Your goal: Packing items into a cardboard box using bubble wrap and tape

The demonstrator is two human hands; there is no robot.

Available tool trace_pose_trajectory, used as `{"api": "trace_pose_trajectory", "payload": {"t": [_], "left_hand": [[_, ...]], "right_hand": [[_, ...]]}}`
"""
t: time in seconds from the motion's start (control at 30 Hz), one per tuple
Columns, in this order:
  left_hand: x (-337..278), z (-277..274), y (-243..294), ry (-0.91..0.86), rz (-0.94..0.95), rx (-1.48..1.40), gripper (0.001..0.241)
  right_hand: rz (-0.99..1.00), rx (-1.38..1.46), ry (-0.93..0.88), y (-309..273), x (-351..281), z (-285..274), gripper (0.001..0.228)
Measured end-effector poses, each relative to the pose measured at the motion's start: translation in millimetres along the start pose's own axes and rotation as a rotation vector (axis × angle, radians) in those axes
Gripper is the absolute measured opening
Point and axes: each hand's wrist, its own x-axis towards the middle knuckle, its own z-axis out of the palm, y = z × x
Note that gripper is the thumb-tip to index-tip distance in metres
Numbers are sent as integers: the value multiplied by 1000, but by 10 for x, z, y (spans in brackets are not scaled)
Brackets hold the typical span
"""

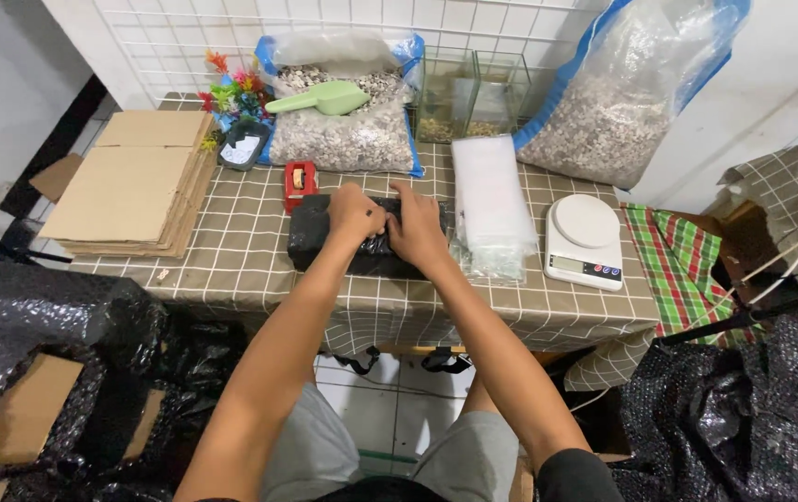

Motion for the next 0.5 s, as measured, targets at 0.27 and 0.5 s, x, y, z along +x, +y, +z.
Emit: {"api": "trace_pose_trajectory", "payload": {"t": [0.27,0.5], "left_hand": [[72,-28,168,64,35,86,45],[-377,-785,300,-91,148,305,66]], "right_hand": [[9,-50,-22,7,31,-19,59],[18,-13,-10,-6,35,-39,54]]}}
